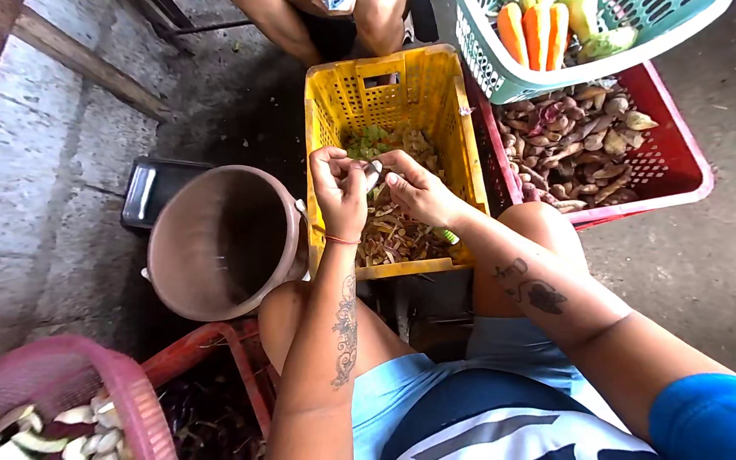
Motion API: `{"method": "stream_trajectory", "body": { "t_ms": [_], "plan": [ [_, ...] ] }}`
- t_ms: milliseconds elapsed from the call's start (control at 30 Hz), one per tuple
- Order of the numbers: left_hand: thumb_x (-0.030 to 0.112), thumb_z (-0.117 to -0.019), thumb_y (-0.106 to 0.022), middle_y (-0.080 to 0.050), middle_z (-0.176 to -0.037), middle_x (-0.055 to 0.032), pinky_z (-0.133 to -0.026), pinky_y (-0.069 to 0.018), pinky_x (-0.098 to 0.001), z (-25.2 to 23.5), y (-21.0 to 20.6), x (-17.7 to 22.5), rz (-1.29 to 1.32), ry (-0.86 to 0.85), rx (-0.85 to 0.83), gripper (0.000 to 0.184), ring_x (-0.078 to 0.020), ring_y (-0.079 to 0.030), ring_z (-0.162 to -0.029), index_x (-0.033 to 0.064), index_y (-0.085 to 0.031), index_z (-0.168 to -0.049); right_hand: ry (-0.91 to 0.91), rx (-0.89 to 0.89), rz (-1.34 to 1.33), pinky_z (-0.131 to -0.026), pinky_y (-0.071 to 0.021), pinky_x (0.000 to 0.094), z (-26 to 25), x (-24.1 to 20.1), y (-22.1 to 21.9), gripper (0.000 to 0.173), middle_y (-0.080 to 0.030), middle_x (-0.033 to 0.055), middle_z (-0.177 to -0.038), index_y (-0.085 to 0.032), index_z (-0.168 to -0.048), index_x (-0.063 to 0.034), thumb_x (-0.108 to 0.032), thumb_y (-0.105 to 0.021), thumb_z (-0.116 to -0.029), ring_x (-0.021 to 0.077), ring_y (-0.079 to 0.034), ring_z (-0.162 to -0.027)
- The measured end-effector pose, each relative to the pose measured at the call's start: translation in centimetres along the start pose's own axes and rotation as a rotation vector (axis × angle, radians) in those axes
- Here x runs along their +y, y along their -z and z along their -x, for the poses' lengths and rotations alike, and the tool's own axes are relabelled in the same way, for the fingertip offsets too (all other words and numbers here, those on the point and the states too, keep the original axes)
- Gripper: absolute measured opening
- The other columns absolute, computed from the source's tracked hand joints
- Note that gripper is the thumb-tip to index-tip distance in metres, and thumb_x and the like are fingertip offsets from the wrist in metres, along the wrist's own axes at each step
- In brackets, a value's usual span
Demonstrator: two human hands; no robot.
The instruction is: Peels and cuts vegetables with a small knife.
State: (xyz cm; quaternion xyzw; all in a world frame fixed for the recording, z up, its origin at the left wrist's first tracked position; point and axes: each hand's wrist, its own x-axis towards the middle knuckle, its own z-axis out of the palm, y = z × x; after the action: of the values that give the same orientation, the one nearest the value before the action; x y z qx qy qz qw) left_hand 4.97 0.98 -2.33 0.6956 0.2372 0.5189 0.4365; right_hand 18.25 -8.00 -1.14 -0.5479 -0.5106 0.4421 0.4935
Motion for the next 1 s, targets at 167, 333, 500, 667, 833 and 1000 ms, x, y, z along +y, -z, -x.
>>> {"method": "stream_trajectory", "body": {
  "t_ms": [167,333,500,667,833,1000],
  "plan": [
    [0.003,-0.1,-0.047,-0.06,-0.092,0.0045,-0.076,-0.0546,-0.0238,0.6,-0.4,-0.1,0.143,0.103,-0.047,0.018,-0.0039,-0.062,-0.083,0.0079,-0.044,-0.117,-0.019,0.015,-0.302,-0.045,-0.0403,0.0193,-0.2,-0.3,-0.1,0.022,-0.049,-0.0027,-0.068,-0.051,-0.124,-0.0094,-0.017,-0.034,-0.1116,0.0048,-0.045,-0.049],
    [0.042,-0.113,-0.019,-0.066,-0.078,0.0026,-0.055,-0.055,-0.0195,-0.4,-0.4,1.6,0.553,0.629,0.074,0.048,-0.0063,-0.065,-0.063,0.0158,-0.057,-0.101,-0.173,0.065,-0.389,-0.044,-0.044,0.0227,-0.4,-0.5,0.6,0.05,-0.047,-0.0003,-0.072,-0.023,-0.162,-0.0224,-0.021,-0.028,-0.1132,0.0088,-0.047,-0.049],
    [0.04,-0.1132,-0.024,-0.067,-0.091,-0.0026,-0.06,-0.0574,-0.0204,-0.8,0.6,1.5,0.767,0.77,0.046,0.046,-0.0096,-0.067,-0.069,0.0137,-0.061,-0.122,-0.268,0.123,-0.233,-0.046,-0.0406,0.0225,-0.6,-0.6,0.6,0.046,-0.05,0.0011,-0.072,-0.039,-0.159,-0.0183,-0.026,-0.032,-0.1139,0.0087,-0.045,-0.051],
    [0.043,-0.1128,-0.022,-0.068,-0.096,-0.0039,-0.062,-0.0575,-0.0206,-0.9,0.3,1.8,0.695,0.843,0.082,0.047,-0.0109,-0.068,-0.075,0.0137,-0.058,-0.117,-0.19,0.072,-0.059,-0.052,-0.0441,0.0251,-0.2,-0.2,0.0,0.051,-0.056,0.0047,-0.087,-0.027,-0.163,-0.0148,-0.028,-0.032,-0.1133,0.0094,-0.047,-0.057],
    [0.04,-0.1135,-0.02,-0.068,-0.102,-0.0024,-0.07,-0.0604,-0.0262,-0.6,0.0,1.6,0.683,0.833,0.058,0.045,-0.0115,-0.07,-0.083,0.0166,-0.053,-0.133,0.075,0.001,0.208,-0.084,-0.0545,0.0307,0.1,0.2,-0.7,0.046,-0.068,0.0091,-0.124,-0.041,-0.156,-0.0119,-0.024,-0.038,-0.1119,0.0093,-0.066,-0.092],
    [0.028,-0.1136,-0.026,-0.064,-0.093,-0.0035,-0.067,-0.058,-0.028,-0.6,-0.4,1.9,0.647,0.847,0.151,0.029,-0.0129,-0.066,-0.077,0.0147,-0.051,-0.117,-0.025,-0.055,0.019,-0.059,-0.0449,0.022,0.0,-0.1,-0.4,0.047,-0.065,0.006,-0.114,-0.036,-0.159,-0.0145,-0.024,-0.033,-0.1122,0.0048,-0.052,-0.067]
  ]
}}
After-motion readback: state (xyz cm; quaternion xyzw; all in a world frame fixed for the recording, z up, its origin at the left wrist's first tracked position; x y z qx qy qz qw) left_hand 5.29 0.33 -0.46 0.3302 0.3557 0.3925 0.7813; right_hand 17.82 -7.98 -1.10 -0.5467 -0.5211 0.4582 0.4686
